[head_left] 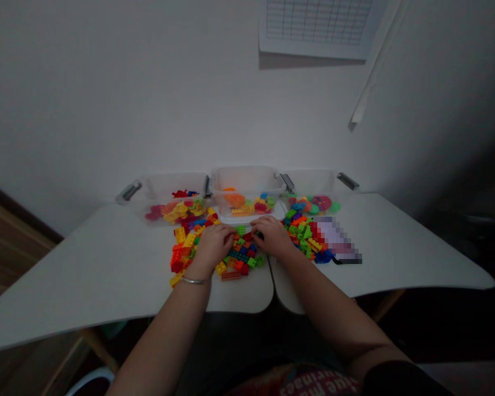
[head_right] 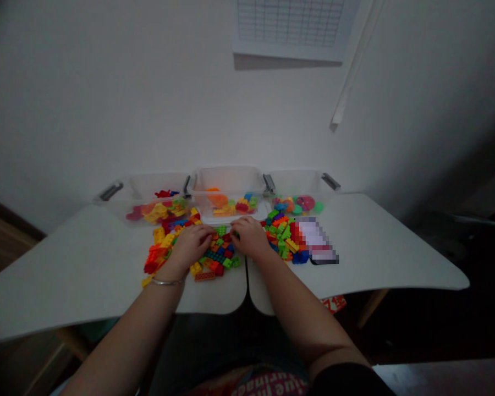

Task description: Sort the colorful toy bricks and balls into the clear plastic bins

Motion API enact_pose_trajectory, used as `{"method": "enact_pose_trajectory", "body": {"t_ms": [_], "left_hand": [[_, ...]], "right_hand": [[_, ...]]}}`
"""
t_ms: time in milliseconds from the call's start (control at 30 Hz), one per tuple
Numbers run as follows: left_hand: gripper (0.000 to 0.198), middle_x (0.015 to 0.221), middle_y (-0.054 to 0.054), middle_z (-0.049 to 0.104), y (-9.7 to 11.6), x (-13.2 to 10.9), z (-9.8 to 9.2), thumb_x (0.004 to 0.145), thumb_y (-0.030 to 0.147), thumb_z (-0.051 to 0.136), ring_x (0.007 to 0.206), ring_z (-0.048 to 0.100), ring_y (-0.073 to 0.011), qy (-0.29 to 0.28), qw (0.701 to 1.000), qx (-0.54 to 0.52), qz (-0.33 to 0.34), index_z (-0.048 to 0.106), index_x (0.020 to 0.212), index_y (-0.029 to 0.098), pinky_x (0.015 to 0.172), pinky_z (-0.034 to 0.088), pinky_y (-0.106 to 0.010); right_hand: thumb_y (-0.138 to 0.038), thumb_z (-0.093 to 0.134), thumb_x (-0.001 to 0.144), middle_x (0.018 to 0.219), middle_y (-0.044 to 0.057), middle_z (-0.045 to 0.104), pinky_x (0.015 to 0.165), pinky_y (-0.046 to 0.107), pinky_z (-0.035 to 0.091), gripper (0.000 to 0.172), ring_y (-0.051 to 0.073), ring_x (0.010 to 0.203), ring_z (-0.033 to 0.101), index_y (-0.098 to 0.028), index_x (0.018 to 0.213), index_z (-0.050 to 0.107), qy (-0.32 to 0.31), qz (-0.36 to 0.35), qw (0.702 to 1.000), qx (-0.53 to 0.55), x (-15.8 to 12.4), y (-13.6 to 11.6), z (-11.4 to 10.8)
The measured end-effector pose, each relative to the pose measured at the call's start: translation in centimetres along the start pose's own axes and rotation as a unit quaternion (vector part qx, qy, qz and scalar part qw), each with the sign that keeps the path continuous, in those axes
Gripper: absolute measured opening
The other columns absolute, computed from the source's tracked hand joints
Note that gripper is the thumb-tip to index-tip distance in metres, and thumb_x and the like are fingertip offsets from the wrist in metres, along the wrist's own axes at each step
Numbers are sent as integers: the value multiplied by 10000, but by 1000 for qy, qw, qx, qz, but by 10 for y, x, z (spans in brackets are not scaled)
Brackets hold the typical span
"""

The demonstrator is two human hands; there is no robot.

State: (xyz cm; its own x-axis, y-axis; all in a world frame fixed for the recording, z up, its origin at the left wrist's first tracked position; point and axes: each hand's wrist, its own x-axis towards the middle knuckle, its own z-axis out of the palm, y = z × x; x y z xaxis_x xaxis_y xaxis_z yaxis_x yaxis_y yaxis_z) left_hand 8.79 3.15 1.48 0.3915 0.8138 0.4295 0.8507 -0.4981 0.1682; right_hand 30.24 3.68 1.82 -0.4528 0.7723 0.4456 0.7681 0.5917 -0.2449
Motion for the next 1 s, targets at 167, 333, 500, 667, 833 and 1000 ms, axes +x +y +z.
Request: {"method": "enact_pose_trajectory", "body": {"t_ms": [167,333,500,667,833,1000], "left_hand": [[231,1023,-70,731,0,-1,0,855,193,521,931,655,-239,6,1000,-3,1,722,969,184,885,494,-407],[227,1012,-68,731,1,0,0,849,186,524,932,654,-238,7,1000,0,-3,720,966,191,878,495,-405],[214,1013,-68,730,0,0,0,857,195,527,935,654,-235,7,1000,0,1,716,958,191,877,494,-401],[219,1020,-70,730,-1,0,1,856,193,523,941,655,-238,10,1000,-2,4,716,960,191,875,495,-404],[229,1002,-72,731,-3,1,3,852,194,516,935,656,-239,13,1000,-12,8,721,954,195,876,498,-416],[231,1012,-78,730,-5,0,4,859,204,513,940,658,-239,11,1000,-16,10,722,956,187,880,504,-413]], "right_hand": [[-186,623,824,1012,79,704,921,368,427,111,238,1038,556,-193,909,694,-49,19,997,-49,0,-10,1],[-192,608,836,950,74,712,895,355,435,88,229,988,583,-199,879,685,-25,39,998,-33,2,-9,4],[-203,587,844,970,66,713,919,362,447,94,221,968,610,-207,873,677,142,42,988,49,5,4,-9],[-288,565,856,948,69,713,867,375,489,133,223,933,631,-212,844,674,336,107,927,127,17,22,-33],[-277,534,870,972,72,724,891,373,474,185,223,940,630,-203,884,703,366,139,915,95,39,44,-51],[-250,526,872,1080,79,719,968,417,413,236,260,1032,590,-201,996,721,269,156,950,9,53,46,-53]]}}
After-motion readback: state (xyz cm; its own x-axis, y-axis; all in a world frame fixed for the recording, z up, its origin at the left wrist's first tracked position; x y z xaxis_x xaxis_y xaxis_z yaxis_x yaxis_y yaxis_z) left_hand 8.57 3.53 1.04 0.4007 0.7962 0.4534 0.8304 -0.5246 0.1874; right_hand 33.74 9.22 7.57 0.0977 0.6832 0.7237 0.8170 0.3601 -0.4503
